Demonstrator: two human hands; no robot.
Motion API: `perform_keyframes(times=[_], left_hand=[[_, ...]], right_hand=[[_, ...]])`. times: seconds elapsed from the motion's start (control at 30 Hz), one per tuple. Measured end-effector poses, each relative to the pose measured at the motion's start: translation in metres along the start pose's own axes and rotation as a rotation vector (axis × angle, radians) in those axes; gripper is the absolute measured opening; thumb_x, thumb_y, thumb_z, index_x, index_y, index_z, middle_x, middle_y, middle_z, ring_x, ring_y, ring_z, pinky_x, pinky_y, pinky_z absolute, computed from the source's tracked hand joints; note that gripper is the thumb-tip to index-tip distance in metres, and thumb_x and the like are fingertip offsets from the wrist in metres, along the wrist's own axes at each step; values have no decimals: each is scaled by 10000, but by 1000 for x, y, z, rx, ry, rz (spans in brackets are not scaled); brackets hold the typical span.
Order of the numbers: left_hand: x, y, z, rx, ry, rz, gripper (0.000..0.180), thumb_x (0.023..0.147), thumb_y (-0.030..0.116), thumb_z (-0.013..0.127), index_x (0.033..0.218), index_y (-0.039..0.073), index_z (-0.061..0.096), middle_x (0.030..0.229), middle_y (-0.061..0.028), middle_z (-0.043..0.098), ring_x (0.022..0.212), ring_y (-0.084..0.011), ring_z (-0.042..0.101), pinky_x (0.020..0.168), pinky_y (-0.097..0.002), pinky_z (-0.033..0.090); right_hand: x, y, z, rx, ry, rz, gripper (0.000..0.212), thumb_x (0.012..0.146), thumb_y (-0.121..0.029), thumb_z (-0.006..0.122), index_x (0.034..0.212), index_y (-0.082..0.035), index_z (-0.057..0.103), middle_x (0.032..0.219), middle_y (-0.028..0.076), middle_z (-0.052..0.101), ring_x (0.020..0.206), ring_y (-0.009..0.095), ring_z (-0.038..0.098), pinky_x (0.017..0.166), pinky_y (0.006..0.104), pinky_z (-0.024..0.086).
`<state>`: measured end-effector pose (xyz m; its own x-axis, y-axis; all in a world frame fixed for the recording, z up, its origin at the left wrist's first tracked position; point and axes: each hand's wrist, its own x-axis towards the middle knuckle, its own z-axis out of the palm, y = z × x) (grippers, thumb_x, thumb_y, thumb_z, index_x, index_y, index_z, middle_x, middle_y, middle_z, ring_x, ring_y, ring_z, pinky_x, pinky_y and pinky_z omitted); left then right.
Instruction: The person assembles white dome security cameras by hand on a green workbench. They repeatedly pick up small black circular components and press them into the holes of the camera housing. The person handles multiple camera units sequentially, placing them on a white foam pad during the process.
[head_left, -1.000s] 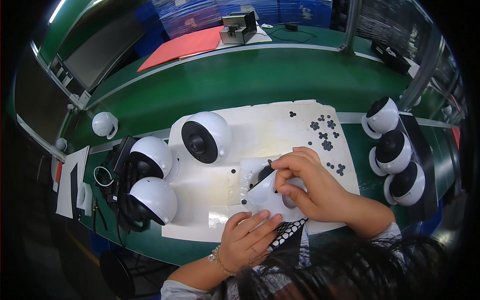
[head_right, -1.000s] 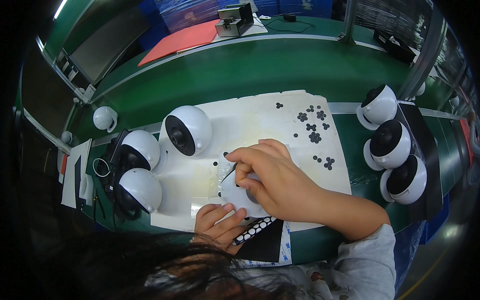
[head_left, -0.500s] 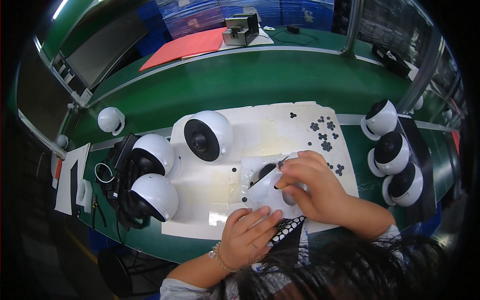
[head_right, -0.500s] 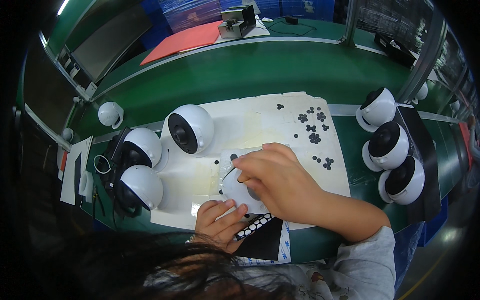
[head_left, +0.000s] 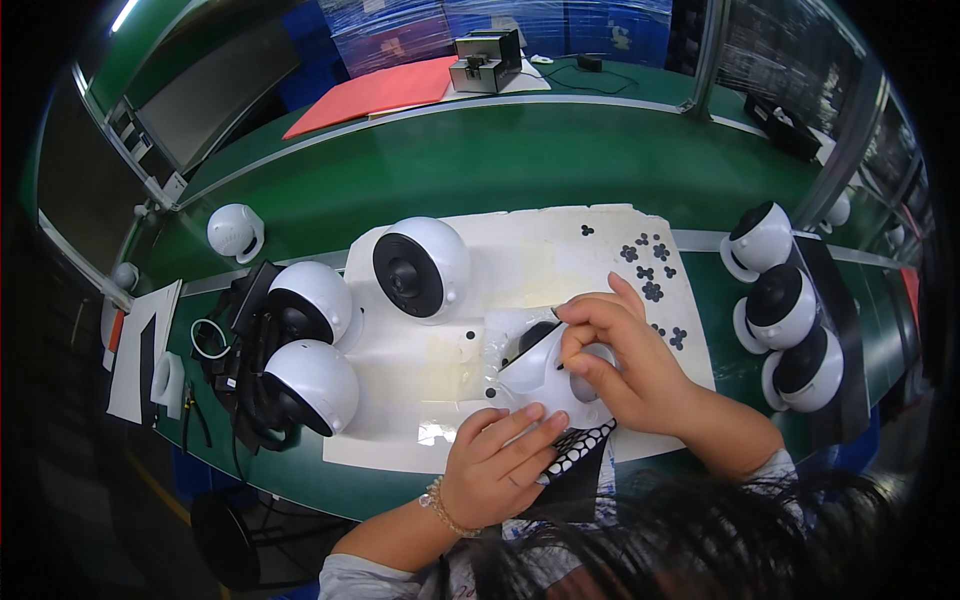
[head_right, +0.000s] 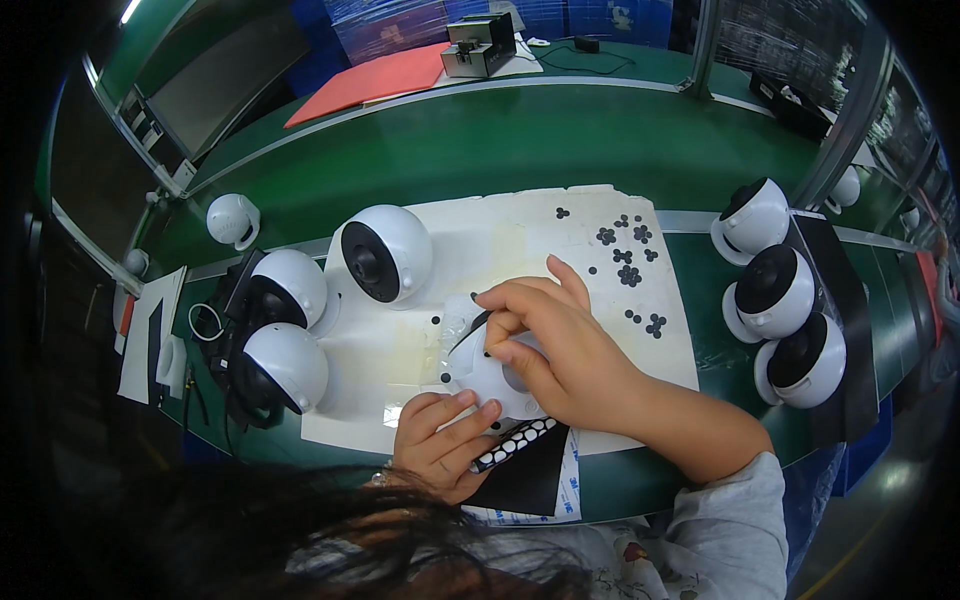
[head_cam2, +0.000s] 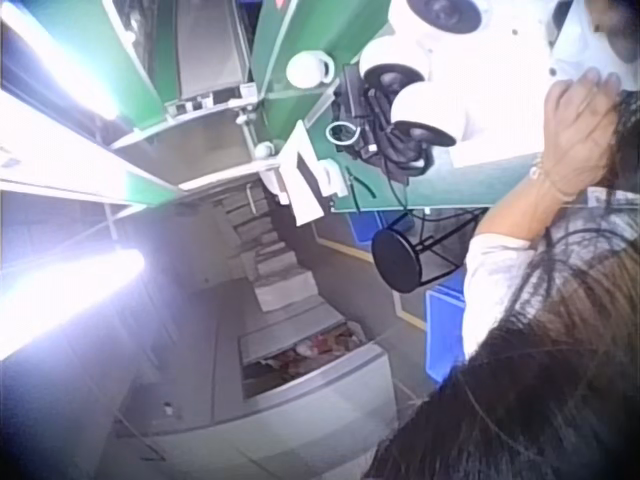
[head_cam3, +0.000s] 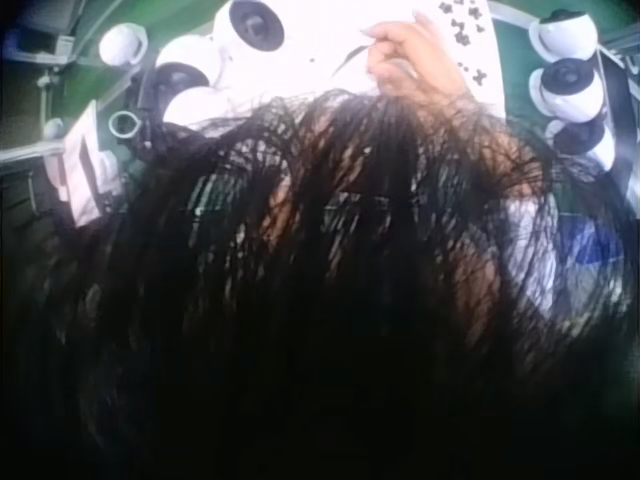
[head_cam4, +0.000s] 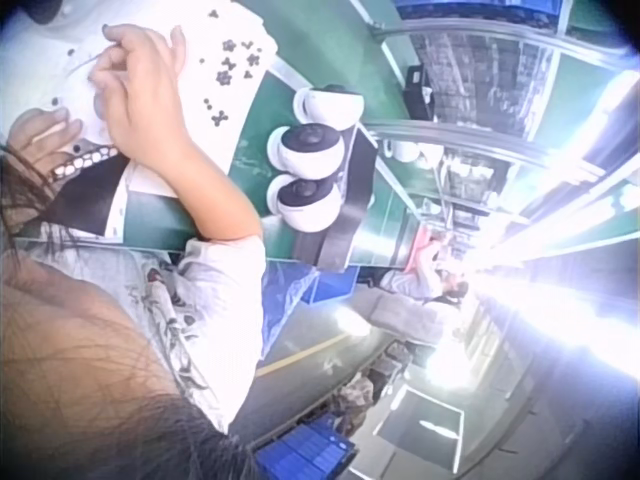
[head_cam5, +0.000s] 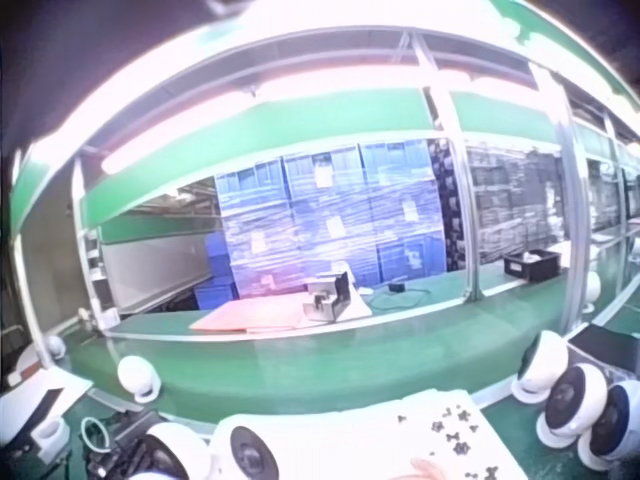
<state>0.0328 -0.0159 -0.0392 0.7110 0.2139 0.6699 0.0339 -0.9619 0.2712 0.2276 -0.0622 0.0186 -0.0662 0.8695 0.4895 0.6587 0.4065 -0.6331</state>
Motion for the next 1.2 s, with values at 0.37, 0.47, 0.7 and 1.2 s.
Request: perform_keyframes(times=[0.37, 0.47, 0.7, 1.2], left_hand=[[-1, -2, 0, -23, -10, 13, 121, 654, 96, 607, 772, 75, 592, 1186, -41, 554, 1123, -190, 480, 799, -354, 410], [-2, -3, 1, -18, -11, 16, 137, 652, 100, 609, 785, 73, 592, 1187, -42, 553, 1128, -189, 476, 802, -356, 410], [-1, -3, 0, -21, -17, 11, 146, 649, 100, 612, 791, 74, 594, 1188, -40, 552, 1128, -189, 474, 815, -359, 403], [-2, -1, 0, 13, -33, -35, 155, 634, 137, 645, 776, 96, 600, 1164, -15, 569, 1100, -181, 482, 827, -381, 374]], right_hand=[[2, 0, -2, 20, -59, 43, 335, 793, -28, 518, 1116, -31, 428, 843, 15, 545, 954, 223, 498, 1016, 495, 156], [2, 0, -2, 26, -65, 56, 328, 793, -30, 520, 1109, -32, 434, 842, 16, 546, 955, 224, 498, 1015, 493, 161], [-5, -4, 5, -303, 58, -97, 281, 756, -62, 573, 1034, -85, 537, 897, 14, 565, 1009, 211, 517, 1000, 516, 142], [-49, 8, -3, -15, -50, 62, 31, 788, -145, 592, 798, -123, 573, 1340, 139, 333, 1292, 382, 165, 1016, 462, 126]])
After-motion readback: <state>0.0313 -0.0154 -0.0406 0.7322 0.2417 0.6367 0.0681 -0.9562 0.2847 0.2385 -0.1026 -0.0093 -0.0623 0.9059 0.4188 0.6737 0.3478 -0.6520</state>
